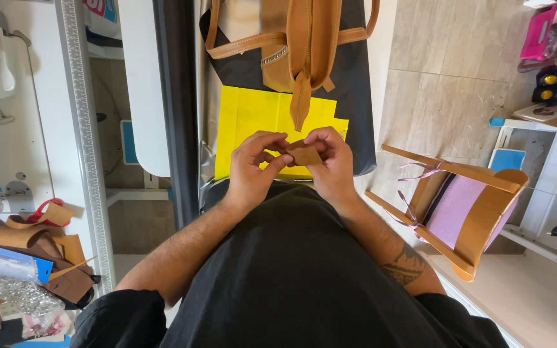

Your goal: Cutting leather strips with scissors and applying glue to assemble a leather bag

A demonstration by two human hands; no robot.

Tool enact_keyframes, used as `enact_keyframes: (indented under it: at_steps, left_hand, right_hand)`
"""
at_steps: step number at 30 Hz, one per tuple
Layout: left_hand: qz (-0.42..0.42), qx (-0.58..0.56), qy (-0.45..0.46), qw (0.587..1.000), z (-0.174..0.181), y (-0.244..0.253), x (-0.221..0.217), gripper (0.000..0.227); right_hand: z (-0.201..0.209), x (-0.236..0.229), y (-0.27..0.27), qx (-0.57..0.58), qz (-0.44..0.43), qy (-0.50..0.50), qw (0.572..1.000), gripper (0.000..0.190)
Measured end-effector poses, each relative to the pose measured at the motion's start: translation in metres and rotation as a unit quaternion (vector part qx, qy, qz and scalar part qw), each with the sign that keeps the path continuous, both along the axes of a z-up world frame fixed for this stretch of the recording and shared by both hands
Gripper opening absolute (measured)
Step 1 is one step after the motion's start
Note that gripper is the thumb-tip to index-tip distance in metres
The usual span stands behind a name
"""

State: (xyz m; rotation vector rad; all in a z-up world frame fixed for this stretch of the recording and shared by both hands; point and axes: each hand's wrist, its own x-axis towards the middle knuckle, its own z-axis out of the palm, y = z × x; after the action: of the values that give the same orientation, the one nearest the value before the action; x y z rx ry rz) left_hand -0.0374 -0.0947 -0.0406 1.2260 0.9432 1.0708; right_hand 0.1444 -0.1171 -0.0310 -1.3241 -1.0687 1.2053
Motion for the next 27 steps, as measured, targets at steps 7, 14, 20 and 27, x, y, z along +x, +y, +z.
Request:
enact_keyframes:
  at_steps: [7,14,20,27]
  left_hand:
    - [0.013,0.021,0.033,0.999,0.015,-0.001,0.005,0.022]
    - [0.040,-0.014,-0.004,0.999,0.020,-0.002,0.009,0.018]
    - [0.100,-0.069,-0.051,0.991,0.012,-0.004,0.008,0.019]
    - [0.104,-0.070,-0.049,0.991,0.024,-0.005,0.010,0.018]
  right_hand:
    - [0.018,-0.008,-0.002,0.037,-0.009,-0.104,0.994,0.025]
    - [0.029,0.002,-0.004,0.072,-0.001,-0.169,0.983,0.027]
    - [0.034,-0.001,-0.003,0.059,-0.021,-0.055,0.997,0.030]
    - [0.024,0.002,-0.005,0.066,-0.032,-0.039,0.997,0.033]
